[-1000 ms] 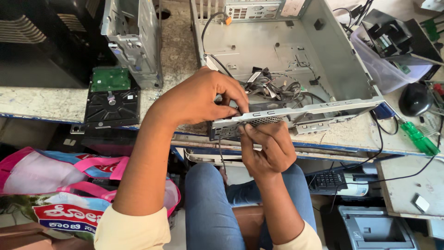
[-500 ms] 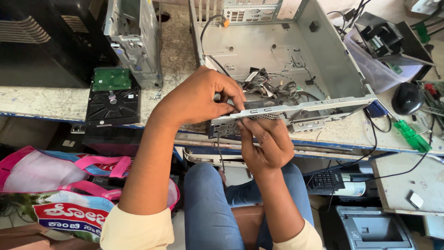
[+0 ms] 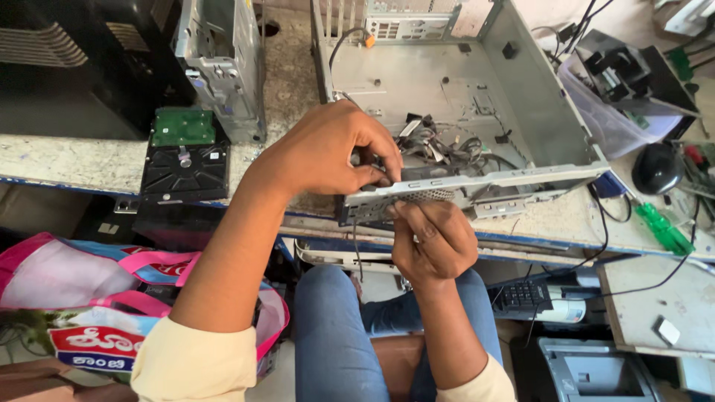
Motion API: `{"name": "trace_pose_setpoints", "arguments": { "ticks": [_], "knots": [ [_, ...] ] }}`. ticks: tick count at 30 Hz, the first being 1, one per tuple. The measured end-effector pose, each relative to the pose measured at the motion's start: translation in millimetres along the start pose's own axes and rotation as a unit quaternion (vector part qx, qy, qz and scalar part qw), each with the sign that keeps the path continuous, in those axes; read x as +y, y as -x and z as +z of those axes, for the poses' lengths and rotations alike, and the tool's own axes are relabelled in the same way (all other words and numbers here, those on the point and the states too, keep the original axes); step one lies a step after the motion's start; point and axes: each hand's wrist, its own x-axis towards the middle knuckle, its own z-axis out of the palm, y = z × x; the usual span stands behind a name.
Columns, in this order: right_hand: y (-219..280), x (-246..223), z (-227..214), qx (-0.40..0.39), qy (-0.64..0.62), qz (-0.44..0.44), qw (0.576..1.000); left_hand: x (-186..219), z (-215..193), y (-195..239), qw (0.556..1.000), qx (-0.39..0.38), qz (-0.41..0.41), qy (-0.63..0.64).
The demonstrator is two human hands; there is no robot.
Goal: The person removes a screw from the back of a computer case using a screwdriver, then disconnects several internal cables and removes a cooling fan from the case. The person handles the fan and cables by hand throughout the process.
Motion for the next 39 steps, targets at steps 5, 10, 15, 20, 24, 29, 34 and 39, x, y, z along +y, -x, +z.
{"name": "trace_pose_setpoints", "arguments": {
  "ticks": [5,10,15,20,24,29,34,39],
  "knots": [
    [2,5,3,0.014,-0.003,-0.005,1.000,-5,-1,-3,0.999,0.018,0.027,-0.003],
    [4,8,2,0.009,-0.001,-0.018,1.000,-10,0,-4,0.999,0.019,0.031,-0.012],
    [-2,6,0,-0.007,0.002,-0.032,0.999,-6,0,-5,0.999,0.022,0.020,-0.020],
    [-6,10,-8,-0.033,0.063,-0.075,0.995,-8,0,-4,0.999,0.024,0.015,-0.024],
    [-15,15,-8,-0.021,0.052,-0.081,0.995,-11,3,-2,0.998,0.038,0.039,-0.021],
    [-23,13,-16,-0.113,-0.023,0.013,0.993,-16,8,1,0.999,0.030,-0.002,0.018],
    [-55,21,-47,-0.267,-0.087,0.060,0.958,-14,8,4,0.997,0.022,0.018,0.071],
    [-124,71,-38,-0.475,-0.241,0.024,0.846,0,15,21,0.982,0.152,0.042,0.103]
  ]
}}
